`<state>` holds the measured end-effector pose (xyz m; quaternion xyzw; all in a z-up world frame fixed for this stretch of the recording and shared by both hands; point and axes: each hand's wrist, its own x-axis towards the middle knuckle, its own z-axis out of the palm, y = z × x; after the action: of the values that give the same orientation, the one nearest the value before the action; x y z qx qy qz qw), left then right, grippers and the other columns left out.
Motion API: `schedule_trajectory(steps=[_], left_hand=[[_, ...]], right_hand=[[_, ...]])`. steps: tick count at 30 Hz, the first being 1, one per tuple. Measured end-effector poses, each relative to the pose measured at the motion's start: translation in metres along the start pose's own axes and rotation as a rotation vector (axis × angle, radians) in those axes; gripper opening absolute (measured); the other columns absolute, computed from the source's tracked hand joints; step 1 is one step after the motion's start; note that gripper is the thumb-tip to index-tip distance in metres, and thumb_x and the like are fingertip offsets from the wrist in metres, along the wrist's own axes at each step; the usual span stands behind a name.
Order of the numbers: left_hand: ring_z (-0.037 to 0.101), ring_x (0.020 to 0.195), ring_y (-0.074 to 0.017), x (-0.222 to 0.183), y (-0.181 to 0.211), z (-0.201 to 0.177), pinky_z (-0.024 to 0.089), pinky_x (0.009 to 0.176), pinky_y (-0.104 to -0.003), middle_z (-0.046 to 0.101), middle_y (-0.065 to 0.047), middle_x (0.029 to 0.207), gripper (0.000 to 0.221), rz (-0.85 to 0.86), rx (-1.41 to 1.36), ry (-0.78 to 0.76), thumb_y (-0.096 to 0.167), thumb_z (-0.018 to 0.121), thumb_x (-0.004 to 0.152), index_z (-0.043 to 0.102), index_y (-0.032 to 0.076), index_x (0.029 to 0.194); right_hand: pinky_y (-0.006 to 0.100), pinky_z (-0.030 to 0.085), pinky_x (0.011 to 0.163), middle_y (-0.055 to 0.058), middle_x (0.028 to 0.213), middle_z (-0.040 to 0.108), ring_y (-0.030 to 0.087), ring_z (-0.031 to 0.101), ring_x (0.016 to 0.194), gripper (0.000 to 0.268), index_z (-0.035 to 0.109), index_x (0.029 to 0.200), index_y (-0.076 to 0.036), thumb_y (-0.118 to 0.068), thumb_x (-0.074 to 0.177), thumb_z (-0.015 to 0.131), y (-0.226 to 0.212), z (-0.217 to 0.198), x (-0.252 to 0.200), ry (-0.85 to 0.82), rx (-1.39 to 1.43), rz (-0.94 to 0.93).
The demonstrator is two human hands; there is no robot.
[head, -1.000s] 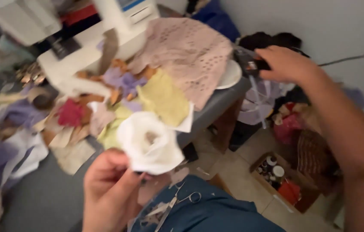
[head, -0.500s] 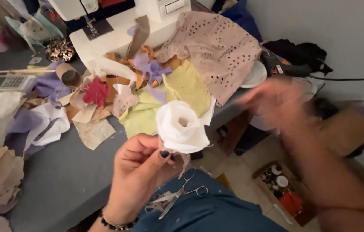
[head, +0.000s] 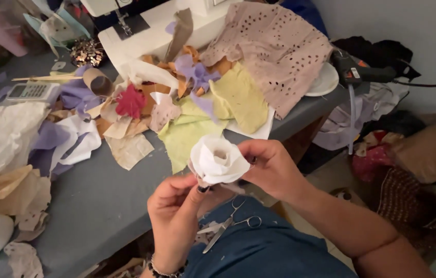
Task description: Cutting fabric scraps and using a hot glue gun to assemble a decorative fabric rose on a stem.
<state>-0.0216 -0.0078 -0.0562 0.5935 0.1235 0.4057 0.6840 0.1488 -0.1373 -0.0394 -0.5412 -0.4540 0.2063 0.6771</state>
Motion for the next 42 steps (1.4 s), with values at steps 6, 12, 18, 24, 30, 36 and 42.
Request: schedule_trajectory(steps=[6,12,18,24,30,36,42], left_hand=[[0.075,0.094,-0.0176,-0.009,-0.016,-0.004,0.064,0.087,-0.031,0.079,-0.016,0.105,0.017,0.096,0.05,0.108,0.004,0.079,0.086,0.074,0.0,0.102],[0.073,0.093,-0.0166,-0.013,-0.023,0.006,0.064,0.084,-0.03,0.077,-0.018,0.109,0.017,0.242,0.055,0.167,0.001,0.077,0.088,0.073,0.0,0.104],[0.072,0.104,-0.019,-0.014,-0.03,0.008,0.063,0.093,-0.031,0.074,-0.021,0.117,0.019,0.332,0.152,0.211,-0.002,0.076,0.088,0.071,-0.001,0.106],[0.071,0.098,-0.0215,-0.013,-0.023,0.012,0.06,0.088,-0.032,0.071,-0.016,0.11,0.015,0.474,0.385,0.187,-0.002,0.076,0.089,0.07,0.003,0.102],[0.071,0.103,-0.0226,-0.015,-0.021,0.014,0.059,0.095,-0.034,0.068,-0.012,0.106,0.019,0.433,0.386,0.175,0.002,0.078,0.088,0.07,0.007,0.104],[0.072,0.098,-0.0178,-0.02,-0.018,0.017,0.059,0.089,-0.028,0.069,-0.016,0.111,0.038,0.303,0.101,0.12,-0.001,0.077,0.087,0.055,0.003,0.118],[0.071,0.104,-0.0214,-0.024,-0.018,0.004,0.059,0.092,-0.03,0.068,-0.016,0.117,0.027,0.315,0.181,0.061,0.0,0.07,0.093,0.063,-0.001,0.12]], right_hand=[[0.024,0.06,0.072,0.006,0.094,0.079,0.01,0.071,0.083,0.023,0.076,0.104,-0.001,-0.015,0.086,0.081,-0.008,0.016,0.002,0.022,-0.008,0.031],[0.026,0.059,0.079,0.006,0.104,0.078,0.011,0.07,0.093,0.03,0.074,0.114,0.0,-0.022,0.093,0.073,-0.01,0.023,-0.005,0.018,0.02,0.059],[0.031,0.055,0.09,0.009,0.109,0.073,0.016,0.067,0.101,0.03,0.068,0.118,0.003,-0.005,0.09,0.072,-0.011,0.029,-0.01,-0.044,0.181,0.031],[0.029,0.058,0.091,0.007,0.113,0.072,0.014,0.067,0.106,0.041,0.063,0.121,-0.002,-0.009,0.085,0.082,-0.016,0.037,-0.011,0.016,0.158,-0.009],[0.039,0.063,0.092,0.017,0.117,0.072,0.026,0.072,0.109,0.035,0.061,0.122,0.002,-0.01,0.091,0.07,-0.022,0.042,-0.011,-0.004,0.275,-0.051],[0.032,0.06,0.09,0.01,0.116,0.073,0.018,0.07,0.108,0.039,0.064,0.124,-0.001,-0.016,0.089,0.074,-0.016,0.038,-0.01,0.004,0.159,-0.07],[0.029,0.057,0.089,0.008,0.112,0.073,0.016,0.07,0.104,0.036,0.067,0.12,-0.002,-0.015,0.087,0.075,-0.014,0.038,-0.012,0.007,0.088,-0.035]])
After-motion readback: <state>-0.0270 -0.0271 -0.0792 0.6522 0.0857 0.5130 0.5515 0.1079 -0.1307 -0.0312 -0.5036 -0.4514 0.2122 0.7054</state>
